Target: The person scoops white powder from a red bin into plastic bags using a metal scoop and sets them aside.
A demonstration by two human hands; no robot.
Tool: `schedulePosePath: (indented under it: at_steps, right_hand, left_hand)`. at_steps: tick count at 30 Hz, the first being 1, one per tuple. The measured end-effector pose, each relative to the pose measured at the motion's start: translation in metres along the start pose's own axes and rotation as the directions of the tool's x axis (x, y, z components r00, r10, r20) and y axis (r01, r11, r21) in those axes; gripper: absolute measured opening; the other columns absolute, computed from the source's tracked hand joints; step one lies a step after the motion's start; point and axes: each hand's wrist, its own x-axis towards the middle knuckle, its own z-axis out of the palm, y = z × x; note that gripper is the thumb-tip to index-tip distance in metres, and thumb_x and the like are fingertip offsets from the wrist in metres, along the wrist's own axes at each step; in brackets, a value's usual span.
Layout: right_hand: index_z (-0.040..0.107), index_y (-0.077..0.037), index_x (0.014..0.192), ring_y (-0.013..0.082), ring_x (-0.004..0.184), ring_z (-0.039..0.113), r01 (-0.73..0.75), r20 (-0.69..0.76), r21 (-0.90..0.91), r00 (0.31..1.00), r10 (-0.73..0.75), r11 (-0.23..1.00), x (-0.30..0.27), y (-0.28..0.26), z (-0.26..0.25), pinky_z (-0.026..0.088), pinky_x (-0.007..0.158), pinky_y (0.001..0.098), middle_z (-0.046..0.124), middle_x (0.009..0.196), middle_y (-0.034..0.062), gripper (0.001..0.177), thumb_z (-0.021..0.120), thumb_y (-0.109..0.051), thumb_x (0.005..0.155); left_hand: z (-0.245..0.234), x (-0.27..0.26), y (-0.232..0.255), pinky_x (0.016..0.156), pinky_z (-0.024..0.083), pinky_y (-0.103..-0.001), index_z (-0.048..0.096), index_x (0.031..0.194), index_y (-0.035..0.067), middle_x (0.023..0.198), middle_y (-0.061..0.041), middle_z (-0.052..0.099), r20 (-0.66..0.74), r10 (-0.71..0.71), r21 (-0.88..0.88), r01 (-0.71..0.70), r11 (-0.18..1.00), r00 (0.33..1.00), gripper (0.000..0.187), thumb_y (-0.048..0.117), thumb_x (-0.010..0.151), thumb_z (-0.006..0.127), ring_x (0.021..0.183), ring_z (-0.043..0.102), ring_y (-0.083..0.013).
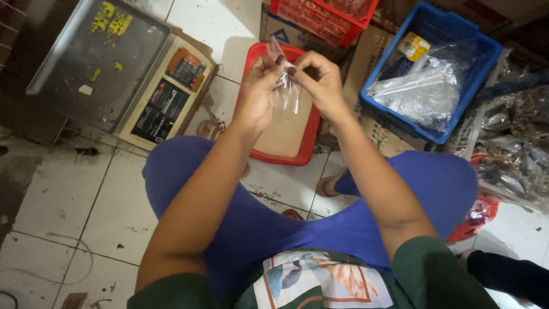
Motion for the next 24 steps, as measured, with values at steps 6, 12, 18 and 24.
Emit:
schedulePosePath:
  at_steps: [6,12,18,24]
  right_hand:
    - [0.061,-0.006,0.09,0.0105,0.08,0.06,-0.163,-0.238,0.007,0.958,0.16,0.987,0.006,0.041,-0.008,0.049,0.073,0.0272,0.065,0.089,0.0021,0.01,0.066,-0.001,0.097]
    - [0.06,-0.008,0.095,0.0188,0.088,0.067,-0.411,-0.033,0.721,0.783,0.621,0.558,0.021,0.032,-0.018,0.059,0.082,0.0377,0.068,0.093,0.0059,0.006,0.056,-0.011,0.092]
    - [0.058,-0.011,0.113,0.0101,0.093,0.058,-0.243,-0.01,0.53,0.956,0.293,0.812,0.001,0.01,-0.012,0.048,0.082,0.0269,0.06,0.1,-0.0008,0.016,0.065,-0.007,0.1]
    - [0.06,-0.01,0.106,0.0114,0.07,0.051,-0.41,-0.196,0.161,0.878,0.436,0.898,-0.013,0.039,0.001,0.036,0.058,0.0271,0.063,0.088,0.0015,0.021,0.062,-0.001,0.087]
  left_hand:
    - [0.001,0.009,0.018,0.091,0.055,-0.039,0.059,0.102,0.008,0.095,-0.006,0.062,0.025,-0.058,-0.222,0.062,0.973,0.998,0.013,0.018,0.105,0.067,0.092,0.064,-0.0201]
    - [-0.014,0.028,-0.007,0.064,0.055,-0.033,0.05,0.105,0.012,0.09,0.0,0.064,-0.069,-0.012,0.773,0.061,0.632,0.998,0.05,0.007,0.068,0.082,0.078,0.065,-0.0124]
    - [-0.039,0.04,-0.025,0.069,0.053,-0.034,0.06,0.097,0.003,0.086,-0.007,0.064,0.077,0.314,0.891,-0.207,0.405,0.946,0.027,0.006,0.08,0.081,0.077,0.062,-0.0172]
    - [-0.027,0.028,-0.025,0.071,0.053,-0.035,0.065,0.095,0.003,0.088,-0.009,0.068,0.167,0.208,0.898,-0.235,0.372,0.964,0.02,0.008,0.079,0.076,0.08,0.065,-0.018]
